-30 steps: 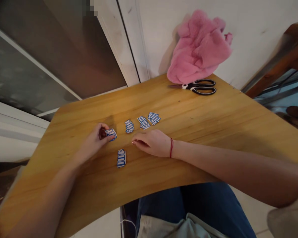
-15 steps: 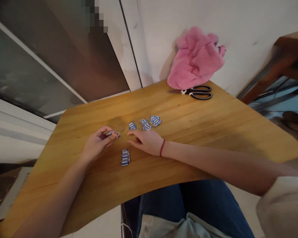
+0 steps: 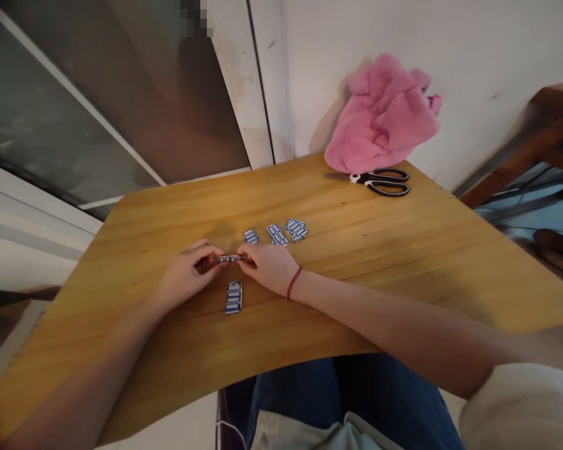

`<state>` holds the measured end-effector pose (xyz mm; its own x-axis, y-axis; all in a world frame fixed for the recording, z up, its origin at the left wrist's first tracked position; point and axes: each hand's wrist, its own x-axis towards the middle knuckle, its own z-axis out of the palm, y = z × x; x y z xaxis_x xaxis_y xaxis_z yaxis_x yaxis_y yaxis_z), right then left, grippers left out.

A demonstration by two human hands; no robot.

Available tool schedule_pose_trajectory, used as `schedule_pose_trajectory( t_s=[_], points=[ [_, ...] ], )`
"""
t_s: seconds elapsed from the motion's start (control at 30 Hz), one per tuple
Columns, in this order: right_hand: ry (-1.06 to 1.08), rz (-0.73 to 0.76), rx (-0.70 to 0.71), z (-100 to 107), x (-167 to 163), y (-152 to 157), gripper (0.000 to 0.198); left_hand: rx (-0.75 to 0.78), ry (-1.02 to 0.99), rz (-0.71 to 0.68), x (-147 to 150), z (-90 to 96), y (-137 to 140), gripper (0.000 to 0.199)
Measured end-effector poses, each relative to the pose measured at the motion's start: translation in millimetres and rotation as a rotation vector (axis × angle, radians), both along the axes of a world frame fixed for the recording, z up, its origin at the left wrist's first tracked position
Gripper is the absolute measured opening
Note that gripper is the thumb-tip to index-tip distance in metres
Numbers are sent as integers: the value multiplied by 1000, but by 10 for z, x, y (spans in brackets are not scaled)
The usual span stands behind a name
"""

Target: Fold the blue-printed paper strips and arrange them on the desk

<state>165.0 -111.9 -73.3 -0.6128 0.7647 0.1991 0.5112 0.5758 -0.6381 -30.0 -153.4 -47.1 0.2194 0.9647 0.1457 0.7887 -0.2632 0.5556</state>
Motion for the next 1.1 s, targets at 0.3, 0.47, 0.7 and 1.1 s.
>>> schedule_pose_trajectory(
  t_s=[0.3,0.47,0.7,1.1],
  points=[
    [-93,42,59,15,2,-16,22,-65,-6,-82,-53,-60,24,15],
    [-69,65,36,18,4,-2,20,-104,-98,-53,-47,-54,11,17],
    [-44,90,43,7,6,12,16,-165,-242,-26,-6,-71,-6,18],
    [6,69,-43,18,5,18,14,-290,-296,6,-94,62,13,13]
  ],
)
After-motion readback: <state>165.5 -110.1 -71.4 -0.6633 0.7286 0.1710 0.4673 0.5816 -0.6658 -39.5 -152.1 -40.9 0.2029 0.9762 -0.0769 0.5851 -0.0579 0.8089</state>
